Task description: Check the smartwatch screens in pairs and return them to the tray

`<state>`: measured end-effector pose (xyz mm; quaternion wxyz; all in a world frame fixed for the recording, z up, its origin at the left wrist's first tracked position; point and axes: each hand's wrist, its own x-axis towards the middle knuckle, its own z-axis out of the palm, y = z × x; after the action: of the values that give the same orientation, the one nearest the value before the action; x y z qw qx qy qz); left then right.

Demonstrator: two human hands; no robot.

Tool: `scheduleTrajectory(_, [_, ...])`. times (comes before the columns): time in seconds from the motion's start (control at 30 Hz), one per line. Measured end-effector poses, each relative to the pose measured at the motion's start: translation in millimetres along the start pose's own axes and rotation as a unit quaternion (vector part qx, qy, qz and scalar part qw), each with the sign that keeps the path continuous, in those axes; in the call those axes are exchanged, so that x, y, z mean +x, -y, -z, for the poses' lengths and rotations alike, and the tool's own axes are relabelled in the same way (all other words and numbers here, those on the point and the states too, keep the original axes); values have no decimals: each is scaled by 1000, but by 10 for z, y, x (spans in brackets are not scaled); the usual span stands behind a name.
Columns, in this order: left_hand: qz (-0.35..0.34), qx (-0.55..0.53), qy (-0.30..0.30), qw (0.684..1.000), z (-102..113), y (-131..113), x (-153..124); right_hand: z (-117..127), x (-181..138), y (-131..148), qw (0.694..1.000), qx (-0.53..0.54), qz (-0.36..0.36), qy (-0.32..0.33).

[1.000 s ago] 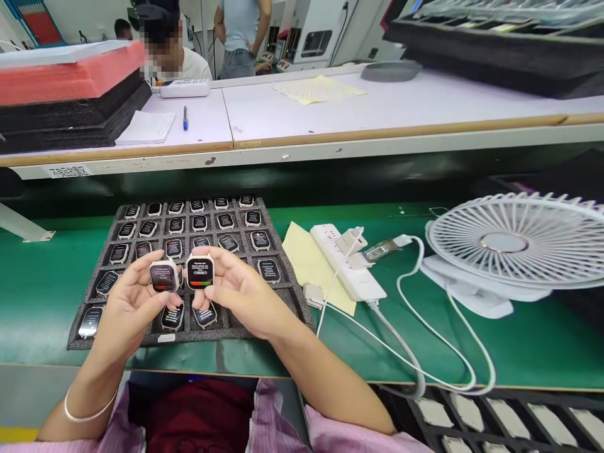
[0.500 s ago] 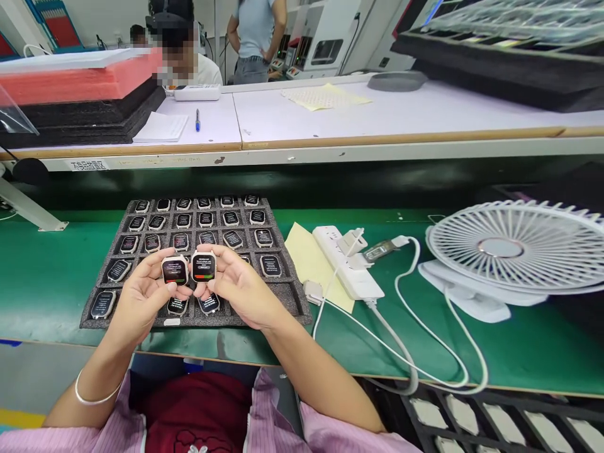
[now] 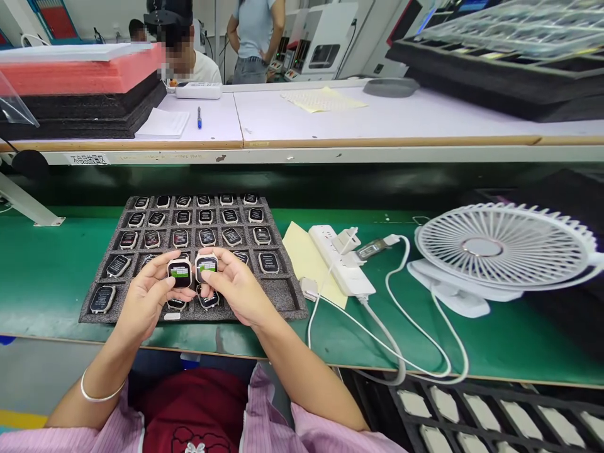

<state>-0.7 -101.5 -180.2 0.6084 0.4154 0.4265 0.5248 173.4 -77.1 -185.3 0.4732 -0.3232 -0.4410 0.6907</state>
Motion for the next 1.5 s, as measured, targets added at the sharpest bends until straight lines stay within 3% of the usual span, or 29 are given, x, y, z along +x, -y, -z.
scheduleTrajectory(0.27, [-6,-10,4,1000,-6,-70,35,-18,44,21,1000,-8,16,-6])
scheduleTrajectory(0.47, [-37,-27,24,999,-57,-302,152,-68,137,243,998,-27,48,4])
scheduleTrajectory(0.87, [-180,-37,70,980,-299,-1176,428,-372,459,1117,985,-1,164,59])
scheduleTrajectory(1.2, [-296,-11,123,947,-514,-1956,617,-630,639,1928,952,-70,280,100])
scheduleTrajectory(1.5, [-408,40,124,904,-690,-2297,911,-729,884,2457,932,-81,328,130])
